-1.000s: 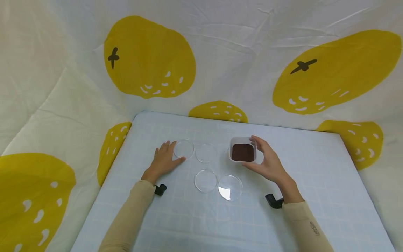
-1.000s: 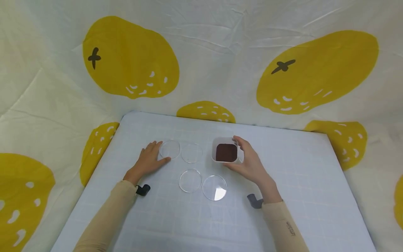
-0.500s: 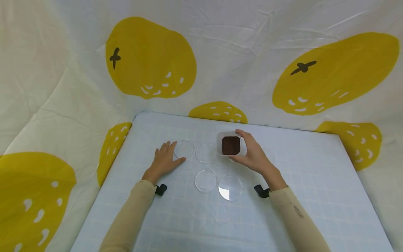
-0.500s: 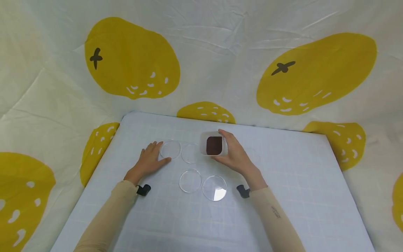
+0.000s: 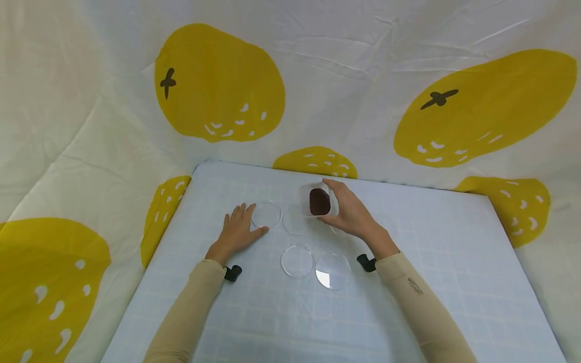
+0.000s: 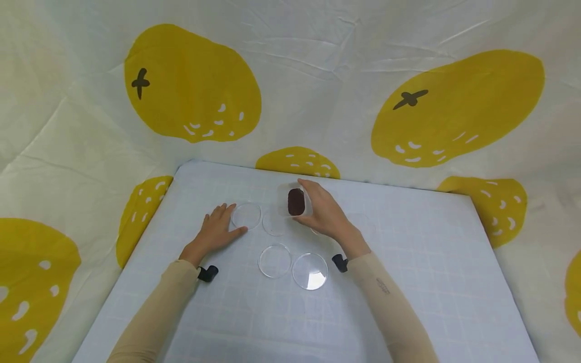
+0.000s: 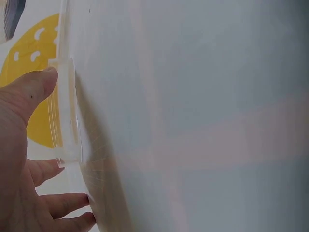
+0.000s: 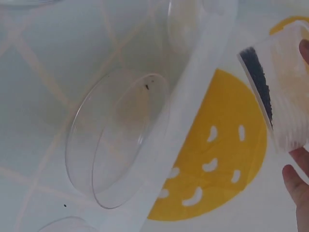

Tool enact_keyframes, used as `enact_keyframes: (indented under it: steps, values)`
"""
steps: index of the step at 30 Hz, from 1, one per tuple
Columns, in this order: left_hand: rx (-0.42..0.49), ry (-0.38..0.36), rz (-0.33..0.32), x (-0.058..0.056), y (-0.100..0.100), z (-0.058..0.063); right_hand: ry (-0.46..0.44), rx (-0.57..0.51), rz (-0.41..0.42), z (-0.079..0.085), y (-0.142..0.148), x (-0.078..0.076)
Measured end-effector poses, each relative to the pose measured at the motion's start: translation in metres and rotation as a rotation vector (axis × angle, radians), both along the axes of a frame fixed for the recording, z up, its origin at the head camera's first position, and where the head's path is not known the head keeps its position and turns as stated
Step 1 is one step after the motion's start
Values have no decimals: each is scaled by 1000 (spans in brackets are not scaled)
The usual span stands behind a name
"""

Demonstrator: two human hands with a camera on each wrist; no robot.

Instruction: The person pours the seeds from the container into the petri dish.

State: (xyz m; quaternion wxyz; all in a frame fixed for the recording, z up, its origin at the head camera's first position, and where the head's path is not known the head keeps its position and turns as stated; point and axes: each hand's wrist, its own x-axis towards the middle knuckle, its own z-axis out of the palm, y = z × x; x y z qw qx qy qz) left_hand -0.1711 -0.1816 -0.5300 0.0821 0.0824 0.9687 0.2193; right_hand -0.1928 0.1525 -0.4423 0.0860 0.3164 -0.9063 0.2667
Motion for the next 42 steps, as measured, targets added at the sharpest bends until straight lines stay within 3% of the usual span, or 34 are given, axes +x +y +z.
enact_keyframes:
  steps: [20, 31, 37, 42]
  values:
    - [11, -10, 8, -2, 3, 3, 223, 110, 95, -15, -38, -36]
    - [-15, 3, 34, -1, 2, 2, 207, 213, 82, -21, -54, -41]
    - [-28, -4, 34, 0, 2, 4, 268, 281, 108, -23, -64, -45]
    - [-36, 6, 29, 0, 2, 4, 267, 291, 111, -23, -72, -47]
